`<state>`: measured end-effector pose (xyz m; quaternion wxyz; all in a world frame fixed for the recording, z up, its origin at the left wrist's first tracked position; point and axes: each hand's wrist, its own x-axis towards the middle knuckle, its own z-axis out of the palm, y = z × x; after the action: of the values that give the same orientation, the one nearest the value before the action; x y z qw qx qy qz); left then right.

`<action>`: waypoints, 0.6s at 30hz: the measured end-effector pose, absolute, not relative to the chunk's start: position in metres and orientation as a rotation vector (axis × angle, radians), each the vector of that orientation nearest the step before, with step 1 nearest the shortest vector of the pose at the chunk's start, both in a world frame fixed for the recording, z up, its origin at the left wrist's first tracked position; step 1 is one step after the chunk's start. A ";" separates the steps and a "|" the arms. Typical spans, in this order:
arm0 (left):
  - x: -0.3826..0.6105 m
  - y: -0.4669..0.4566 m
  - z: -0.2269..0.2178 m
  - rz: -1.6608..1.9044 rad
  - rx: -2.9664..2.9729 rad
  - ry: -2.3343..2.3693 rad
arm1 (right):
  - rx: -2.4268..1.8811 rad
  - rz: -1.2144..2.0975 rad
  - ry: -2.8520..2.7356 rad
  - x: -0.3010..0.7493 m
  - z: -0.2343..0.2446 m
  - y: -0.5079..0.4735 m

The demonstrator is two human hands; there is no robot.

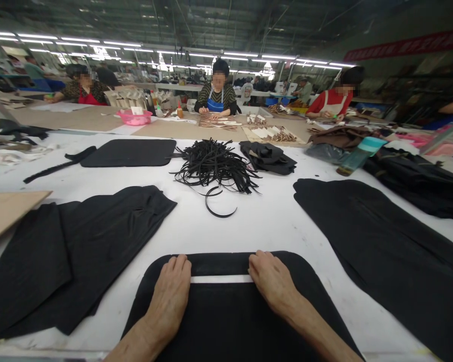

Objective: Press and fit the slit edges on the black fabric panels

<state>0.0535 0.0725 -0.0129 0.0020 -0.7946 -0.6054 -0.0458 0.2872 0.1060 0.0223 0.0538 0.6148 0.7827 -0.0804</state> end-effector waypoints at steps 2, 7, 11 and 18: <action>0.055 0.073 -0.012 -0.136 -2.500 -1.841 | 1.870 -0.268 2.360 0.287 0.024 0.108; 0.055 0.079 -0.009 0.005 -2.718 -1.198 | 1.878 -0.284 2.351 0.287 0.024 0.108; 0.059 0.085 -0.010 0.088 -2.738 -1.049 | 1.889 -0.296 2.345 0.287 0.022 0.107; 0.043 0.088 -0.013 0.065 -2.700 -1.012 | 1.892 -0.342 2.334 0.288 0.024 0.107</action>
<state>0.0426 0.0878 -0.0134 0.1284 -0.9284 -0.3480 0.0225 0.2883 0.1066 0.0242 0.0591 0.6246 0.7705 -0.1129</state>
